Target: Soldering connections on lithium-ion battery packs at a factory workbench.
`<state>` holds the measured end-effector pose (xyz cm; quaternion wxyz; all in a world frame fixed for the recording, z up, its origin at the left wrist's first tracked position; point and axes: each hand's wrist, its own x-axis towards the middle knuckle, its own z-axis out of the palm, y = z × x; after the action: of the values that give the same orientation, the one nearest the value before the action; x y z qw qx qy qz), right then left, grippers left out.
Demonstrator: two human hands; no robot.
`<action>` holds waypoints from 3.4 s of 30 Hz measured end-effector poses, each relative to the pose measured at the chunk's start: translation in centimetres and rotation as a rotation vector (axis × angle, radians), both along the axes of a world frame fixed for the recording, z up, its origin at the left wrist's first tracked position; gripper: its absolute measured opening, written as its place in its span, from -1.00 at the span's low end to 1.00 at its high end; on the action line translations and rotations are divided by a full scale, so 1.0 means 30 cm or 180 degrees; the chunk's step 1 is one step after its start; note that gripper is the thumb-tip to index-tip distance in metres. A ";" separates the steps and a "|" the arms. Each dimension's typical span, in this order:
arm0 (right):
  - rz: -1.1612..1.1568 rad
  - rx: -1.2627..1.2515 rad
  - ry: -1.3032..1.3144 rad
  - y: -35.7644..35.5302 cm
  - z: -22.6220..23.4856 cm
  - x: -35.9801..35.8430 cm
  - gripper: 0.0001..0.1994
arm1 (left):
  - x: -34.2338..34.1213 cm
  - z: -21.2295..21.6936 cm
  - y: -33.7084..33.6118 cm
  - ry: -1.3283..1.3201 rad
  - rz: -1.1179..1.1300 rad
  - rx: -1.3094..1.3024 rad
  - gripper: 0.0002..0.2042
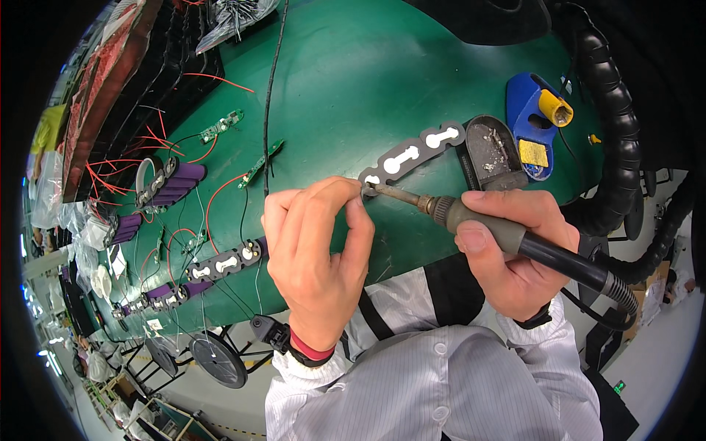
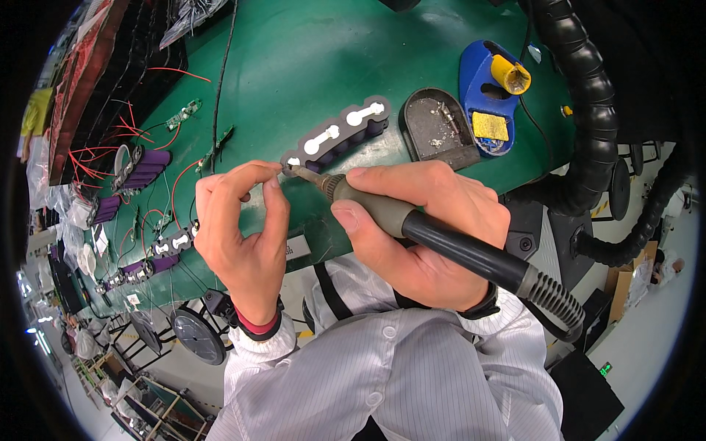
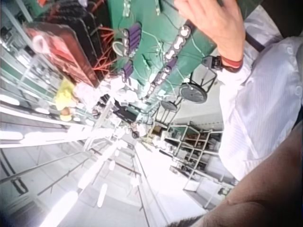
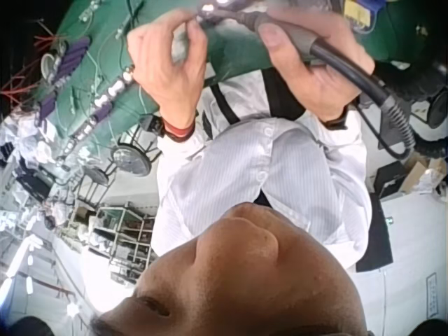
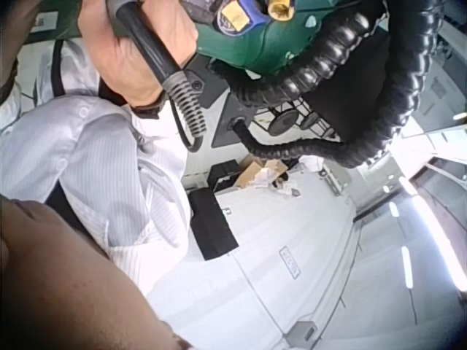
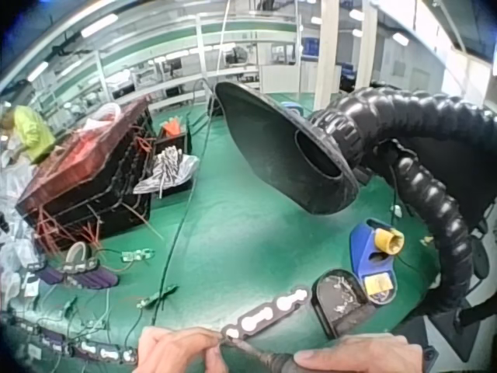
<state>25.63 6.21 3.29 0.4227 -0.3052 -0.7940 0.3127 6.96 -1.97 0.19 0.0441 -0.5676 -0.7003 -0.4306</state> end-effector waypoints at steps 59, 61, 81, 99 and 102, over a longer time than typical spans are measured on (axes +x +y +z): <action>-0.0519 0.0886 -0.0485 0.006 -0.109 -0.124 -0.59 | 0.046 -0.015 0.024 -0.0819 -0.0602 0.0341 -0.86; -0.0602 0.0776 -0.0407 -0.014 -0.118 -0.127 -0.58 | 0.050 -0.020 0.041 -0.0825 -0.0625 0.0352 -0.87; 0.0172 0.0574 0.0133 0.011 -0.049 0.145 -0.55 | 0.058 -0.022 0.077 -0.0413 -0.0482 0.0366 -0.85; -0.0009 0.0570 0.0451 0.031 -0.075 0.113 -0.67 | 0.060 -0.012 0.075 -0.0337 -0.0328 0.0175 -0.88; 0.0023 0.0653 0.0173 0.029 -0.067 0.109 -0.67 | 0.057 -0.011 0.075 -0.0367 -0.0490 0.0204 -0.81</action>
<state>28.90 7.07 1.29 0.4720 -0.2488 -0.8111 0.2394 8.69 0.27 -0.15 -0.0114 -0.5923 -0.6419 -0.4868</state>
